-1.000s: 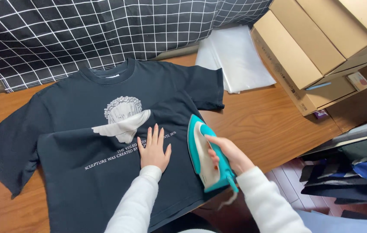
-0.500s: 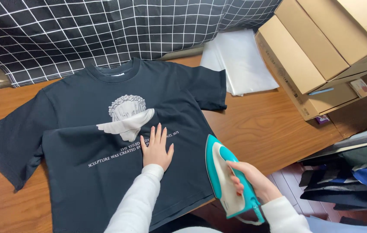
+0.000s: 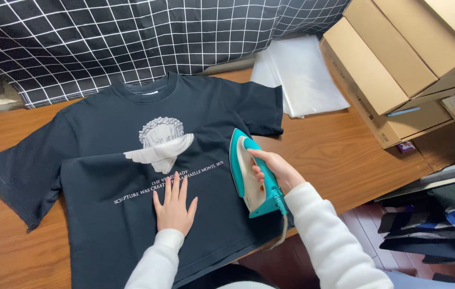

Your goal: Ironing a black t-shirt on a wooden table surface

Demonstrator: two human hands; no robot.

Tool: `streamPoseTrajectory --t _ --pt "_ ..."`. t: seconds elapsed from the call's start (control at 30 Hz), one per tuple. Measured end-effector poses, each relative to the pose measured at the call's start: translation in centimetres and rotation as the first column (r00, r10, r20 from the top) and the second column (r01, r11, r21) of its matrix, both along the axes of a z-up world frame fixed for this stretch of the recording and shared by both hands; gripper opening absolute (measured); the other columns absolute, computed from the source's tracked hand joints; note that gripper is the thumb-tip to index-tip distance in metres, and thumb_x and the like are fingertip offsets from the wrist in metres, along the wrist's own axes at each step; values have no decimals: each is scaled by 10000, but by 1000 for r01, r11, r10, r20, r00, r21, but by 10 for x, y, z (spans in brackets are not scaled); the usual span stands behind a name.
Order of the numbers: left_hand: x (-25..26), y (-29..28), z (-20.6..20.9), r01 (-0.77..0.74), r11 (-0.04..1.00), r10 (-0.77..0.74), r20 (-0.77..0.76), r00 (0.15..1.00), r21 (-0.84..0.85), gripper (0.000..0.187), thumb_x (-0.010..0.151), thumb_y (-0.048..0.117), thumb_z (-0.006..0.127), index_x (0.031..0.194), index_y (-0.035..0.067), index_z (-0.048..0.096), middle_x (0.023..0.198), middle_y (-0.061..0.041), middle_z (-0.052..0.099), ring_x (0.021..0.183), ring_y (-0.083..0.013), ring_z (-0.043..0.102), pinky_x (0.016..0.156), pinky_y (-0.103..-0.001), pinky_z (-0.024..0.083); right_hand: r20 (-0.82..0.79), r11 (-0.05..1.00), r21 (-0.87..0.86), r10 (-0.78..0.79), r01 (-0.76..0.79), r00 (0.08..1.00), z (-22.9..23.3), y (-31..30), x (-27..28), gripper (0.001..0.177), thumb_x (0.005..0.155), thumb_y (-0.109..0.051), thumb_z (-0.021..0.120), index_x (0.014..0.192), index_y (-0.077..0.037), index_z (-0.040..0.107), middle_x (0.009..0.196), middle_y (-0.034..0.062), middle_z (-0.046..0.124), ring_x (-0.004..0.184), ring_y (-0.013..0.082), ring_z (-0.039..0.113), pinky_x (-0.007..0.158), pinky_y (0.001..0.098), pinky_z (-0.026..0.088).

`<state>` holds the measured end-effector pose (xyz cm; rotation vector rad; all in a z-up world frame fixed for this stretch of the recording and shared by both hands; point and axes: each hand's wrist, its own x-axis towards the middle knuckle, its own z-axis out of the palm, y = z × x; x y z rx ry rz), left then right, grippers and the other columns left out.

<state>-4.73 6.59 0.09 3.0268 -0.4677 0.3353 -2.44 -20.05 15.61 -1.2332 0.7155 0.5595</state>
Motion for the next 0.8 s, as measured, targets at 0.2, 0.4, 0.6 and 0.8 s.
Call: streamPoseTrajectory --t 0.2,0.4,0.6,0.8 --pt "-3 2 3 -25 999 25 8 1000 -24 617 882 515 362 1430 232 329 1541 -5 245 1412 -203 229 1073 -503 244 -101 998 -46 28 -33 995 -4 -22 -80 489 906 -408 562 567 -98 392 457 27 382 350 127 347 378 250 300" --pt "-1 2 -2 -29 1000 29 12 1000 -6 637 863 534 371 1426 240 330 1546 -7 236 1418 -202 219 1069 -516 247 -151 999 -42 -19 13 988 -7 -35 -130 401 916 -358 558 676 -84 391 500 61 410 361 152 344 391 302 305" --pt "-2 3 3 -20 1000 20 9 1000 -12 626 871 519 373 1423 226 343 1540 -14 249 1410 -208 234 1066 -506 253 -34 998 -60 20 -22 999 7 -3 -62 427 928 -381 540 635 -101 405 501 20 405 385 108 333 392 242 288" --pt "-1 5 10 -18 993 -14 -273 962 -113 584 952 497 291 1474 256 186 1581 -11 69 1446 -206 53 1111 -564 69 109 999 -19 30 -28 994 -8 8 -3 302 890 -343 594 733 -110 484 533 1 411 391 101 426 373 236 376"
